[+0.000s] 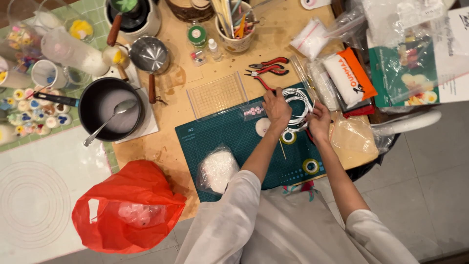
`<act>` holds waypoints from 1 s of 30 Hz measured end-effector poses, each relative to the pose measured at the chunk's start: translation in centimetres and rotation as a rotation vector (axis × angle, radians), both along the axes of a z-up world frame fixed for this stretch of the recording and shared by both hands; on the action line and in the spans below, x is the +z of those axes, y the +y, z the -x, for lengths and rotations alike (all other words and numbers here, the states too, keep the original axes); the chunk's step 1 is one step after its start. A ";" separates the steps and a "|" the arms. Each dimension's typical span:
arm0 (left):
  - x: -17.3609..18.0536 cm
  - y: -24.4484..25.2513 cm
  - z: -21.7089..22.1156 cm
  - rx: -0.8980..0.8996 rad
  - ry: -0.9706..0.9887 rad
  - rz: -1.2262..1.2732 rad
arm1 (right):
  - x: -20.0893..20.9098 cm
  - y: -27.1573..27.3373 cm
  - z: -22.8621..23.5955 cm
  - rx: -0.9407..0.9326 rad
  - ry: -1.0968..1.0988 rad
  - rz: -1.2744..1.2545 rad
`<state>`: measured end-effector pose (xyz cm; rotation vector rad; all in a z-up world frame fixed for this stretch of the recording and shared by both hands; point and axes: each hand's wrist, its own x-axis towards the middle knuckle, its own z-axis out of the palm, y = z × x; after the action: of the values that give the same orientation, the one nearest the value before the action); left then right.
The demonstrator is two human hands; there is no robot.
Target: Organizing craft supplies and tools on a workbench.
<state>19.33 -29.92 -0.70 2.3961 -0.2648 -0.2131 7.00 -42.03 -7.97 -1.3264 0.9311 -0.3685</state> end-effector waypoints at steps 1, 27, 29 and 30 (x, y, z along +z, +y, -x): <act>-0.5 -0.1 0.0 -0.005 -0.035 0.000 | -0.4 0.0 0.2 0.034 -0.004 0.033; 6.4 29.9 -5.0 0.515 0.288 1.021 | 1.3 -1.2 -2.0 0.358 -0.049 0.286; 1.8 34.3 -5.0 0.722 0.139 1.059 | 0.3 -1.6 -2.1 0.397 -0.021 0.439; 1.0 35.5 -4.9 0.711 0.147 1.060 | 0.5 -1.5 -2.4 0.384 -0.017 0.442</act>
<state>24.27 5.54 0.33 1.2895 0.4518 0.0822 9.37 -43.49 -7.45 -1.8643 0.5757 -0.2936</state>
